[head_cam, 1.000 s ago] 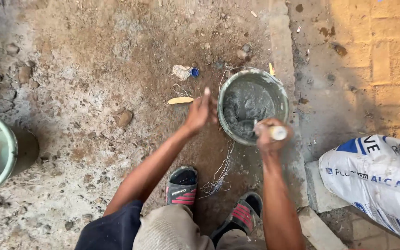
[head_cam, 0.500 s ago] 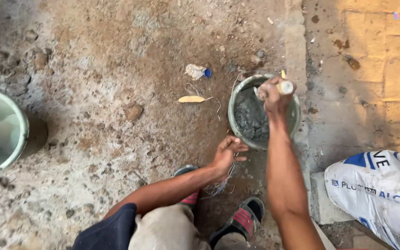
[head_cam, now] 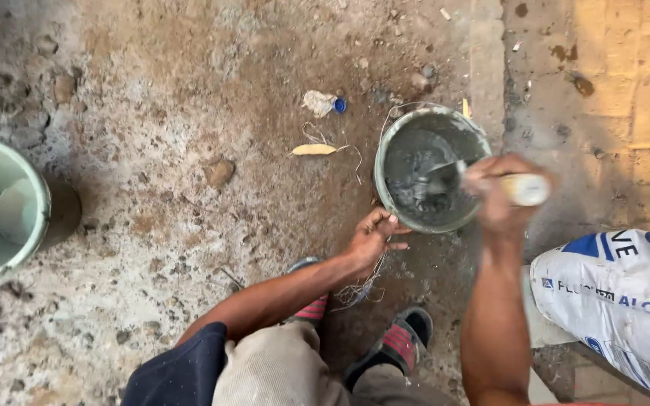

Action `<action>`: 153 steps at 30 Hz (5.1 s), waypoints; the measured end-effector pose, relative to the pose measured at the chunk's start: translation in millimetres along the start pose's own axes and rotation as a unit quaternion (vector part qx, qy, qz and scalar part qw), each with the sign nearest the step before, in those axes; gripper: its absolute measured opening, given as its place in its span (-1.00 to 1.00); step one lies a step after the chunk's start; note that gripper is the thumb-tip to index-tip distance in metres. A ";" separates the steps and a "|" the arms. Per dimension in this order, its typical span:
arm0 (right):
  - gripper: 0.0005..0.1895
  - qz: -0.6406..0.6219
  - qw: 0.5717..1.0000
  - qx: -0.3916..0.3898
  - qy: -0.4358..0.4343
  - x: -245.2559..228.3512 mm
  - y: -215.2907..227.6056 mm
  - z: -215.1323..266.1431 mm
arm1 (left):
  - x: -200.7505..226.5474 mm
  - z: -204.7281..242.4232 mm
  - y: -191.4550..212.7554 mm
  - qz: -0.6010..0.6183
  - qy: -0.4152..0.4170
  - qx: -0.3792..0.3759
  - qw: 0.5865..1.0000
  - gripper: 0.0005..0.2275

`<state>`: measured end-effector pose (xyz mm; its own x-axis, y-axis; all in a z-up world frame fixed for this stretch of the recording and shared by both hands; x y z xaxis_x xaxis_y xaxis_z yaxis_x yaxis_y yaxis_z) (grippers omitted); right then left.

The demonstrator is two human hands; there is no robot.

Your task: The person mixes cement in a bucket using a trowel and then applies the mixture to a surface. They continue to scoop and spread the cement to smooth it across the area.

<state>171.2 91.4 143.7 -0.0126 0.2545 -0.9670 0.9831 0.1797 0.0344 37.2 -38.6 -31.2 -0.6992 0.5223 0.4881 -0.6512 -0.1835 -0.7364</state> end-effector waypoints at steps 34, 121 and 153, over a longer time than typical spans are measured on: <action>-0.88 0.129 0.955 0.067 -0.257 98.0 -3.7 -25.4 | 43.8 -25.7 25.8 0.073 -0.085 0.082 0.990 -0.97; -0.82 -0.005 0.950 0.285 -0.127 95.3 -14.0 -19.8 | 224.2 -211.0 -83.7 -0.716 0.058 -0.095 0.689 -0.59; -0.73 0.664 0.645 -0.359 -0.117 -16.5 -77.5 -57.4 | 157.0 -34.1 -8.4 -0.514 -0.029 0.117 0.849 -0.71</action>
<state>84.7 127.8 171.4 0.8645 0.5019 0.0277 -0.2410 0.3655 0.8991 -57.0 73.3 35.7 0.2661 0.4660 0.8438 -0.9621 0.1820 0.2029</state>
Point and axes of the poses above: each hand's wrist, its own z-axis away from the middle knuckle, its own y-axis out of the back of the hand, x = y × z, the point moved 4 cm from there along -z, towards the middle knuckle, and after that the axes turned 4 degrees about -x, right-handed, at the moved point
